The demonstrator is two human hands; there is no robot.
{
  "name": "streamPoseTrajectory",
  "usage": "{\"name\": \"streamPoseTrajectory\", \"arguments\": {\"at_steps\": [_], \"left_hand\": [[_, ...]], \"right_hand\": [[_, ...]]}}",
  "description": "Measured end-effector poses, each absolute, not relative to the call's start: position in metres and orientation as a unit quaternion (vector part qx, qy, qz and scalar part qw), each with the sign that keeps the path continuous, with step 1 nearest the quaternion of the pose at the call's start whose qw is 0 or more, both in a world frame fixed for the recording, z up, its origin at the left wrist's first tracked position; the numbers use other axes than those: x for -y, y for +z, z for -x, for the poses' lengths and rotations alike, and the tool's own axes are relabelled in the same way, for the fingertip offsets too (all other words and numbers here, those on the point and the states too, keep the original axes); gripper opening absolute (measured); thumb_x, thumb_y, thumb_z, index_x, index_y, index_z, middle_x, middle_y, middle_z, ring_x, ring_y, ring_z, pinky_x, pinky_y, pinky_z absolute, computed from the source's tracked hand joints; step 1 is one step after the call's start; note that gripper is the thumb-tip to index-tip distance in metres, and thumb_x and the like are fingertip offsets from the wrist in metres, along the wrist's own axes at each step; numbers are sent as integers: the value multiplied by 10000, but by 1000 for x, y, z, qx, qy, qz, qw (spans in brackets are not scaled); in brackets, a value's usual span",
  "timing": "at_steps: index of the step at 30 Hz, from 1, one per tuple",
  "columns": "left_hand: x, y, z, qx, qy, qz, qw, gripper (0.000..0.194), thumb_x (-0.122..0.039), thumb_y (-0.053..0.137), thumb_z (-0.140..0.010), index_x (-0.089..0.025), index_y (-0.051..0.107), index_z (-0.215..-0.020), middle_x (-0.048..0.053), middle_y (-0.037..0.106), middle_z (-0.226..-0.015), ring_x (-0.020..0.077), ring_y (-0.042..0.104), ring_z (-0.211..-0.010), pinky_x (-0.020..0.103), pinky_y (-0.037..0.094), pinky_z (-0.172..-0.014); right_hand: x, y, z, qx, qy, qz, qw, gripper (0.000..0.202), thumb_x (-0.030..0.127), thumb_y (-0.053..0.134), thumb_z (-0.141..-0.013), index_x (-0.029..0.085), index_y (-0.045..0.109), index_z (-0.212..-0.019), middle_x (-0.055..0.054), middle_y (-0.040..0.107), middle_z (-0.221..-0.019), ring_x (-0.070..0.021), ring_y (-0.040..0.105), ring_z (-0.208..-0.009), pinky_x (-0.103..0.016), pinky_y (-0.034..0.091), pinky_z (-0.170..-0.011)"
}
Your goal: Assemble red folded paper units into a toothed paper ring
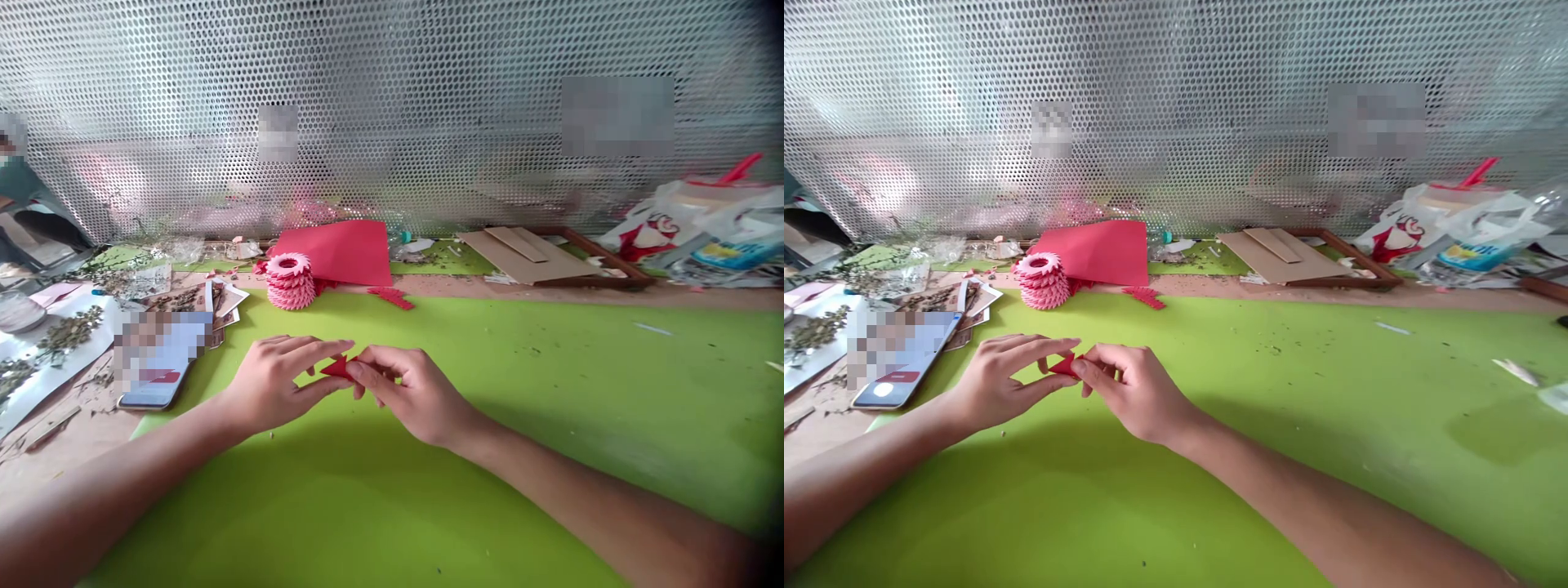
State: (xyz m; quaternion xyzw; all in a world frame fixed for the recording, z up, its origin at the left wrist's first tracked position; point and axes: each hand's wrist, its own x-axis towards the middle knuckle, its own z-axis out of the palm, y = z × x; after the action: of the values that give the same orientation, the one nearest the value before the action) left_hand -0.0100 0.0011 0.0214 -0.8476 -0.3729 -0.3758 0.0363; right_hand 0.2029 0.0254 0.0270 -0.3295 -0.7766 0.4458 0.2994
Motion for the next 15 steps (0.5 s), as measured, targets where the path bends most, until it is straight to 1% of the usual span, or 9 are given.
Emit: {"name": "streamPoseTrajectory", "arguments": {"at_steps": [3, 6, 7, 9, 12, 15], "left_hand": [[-2, 20, 11, 372, -353, 858, 19, 235, -326, 593, -957, -202, 725, -1107, 48, 790, -881, 149, 725, -720, 238, 539, -696], [-4, 21, 12, 403, -355, 843, -4, 237, -339, 595, -955, -212, 729, -1105, 42, 787, -907, 124, 695, -661, 221, 534, -679], [-4, 22, 12, 418, -361, 834, -11, 251, -352, 601, -951, -217, 723, -1125, 40, 785, -925, 112, 675, -629, 213, 530, -662], [-6, 24, 13, 440, -373, 817, -22, 289, -376, 608, -944, -224, 706, -1170, 36, 780, -959, 99, 642, -596, 203, 525, -634], [-8, 25, 14, 454, -376, 806, -50, 300, -380, 604, -945, -220, 704, -1178, 36, 770, -956, 109, 641, -637, 199, 522, -640], [-10, 25, 16, 455, -367, 807, -79, 298, -353, 596, -951, -208, 698, -1190, 36, 750, -920, 112, 632, -650, 197, 507, -636]], "right_hand": [[-30, 29, -205, 790, 432, 325, 290, 452, 541, 505, -968, 168, 650, -757, -18, 636, -672, -113, 510, -528, -243, 402, -519], [-45, 36, -216, 784, 426, 334, 304, 437, 537, 465, -981, 172, 655, -833, -47, 683, -757, -136, 571, -584, -252, 445, -539], [-52, 39, -221, 782, 414, 345, 313, 427, 537, 459, -979, 173, 651, -862, -56, 690, -770, -149, 594, -613, -257, 456, -547], [-66, 45, -231, 795, 348, 394, 303, 374, 511, 490, -962, 179, 648, -894, -57, 700, -776, -150, 583, -584, -264, 439, -535], [-80, 48, -242, 830, 250, 448, 220, 307, 481, 572, -913, 194, 681, -929, -53, 714, -832, -147, 567, -582, -270, 398, -541], [-83, 42, -243, 848, 238, 453, 137, 337, 494, 656, -846, 216, 702, -1031, -52, 715, -888, -171, 600, -655, -275, 398, -569]]}}
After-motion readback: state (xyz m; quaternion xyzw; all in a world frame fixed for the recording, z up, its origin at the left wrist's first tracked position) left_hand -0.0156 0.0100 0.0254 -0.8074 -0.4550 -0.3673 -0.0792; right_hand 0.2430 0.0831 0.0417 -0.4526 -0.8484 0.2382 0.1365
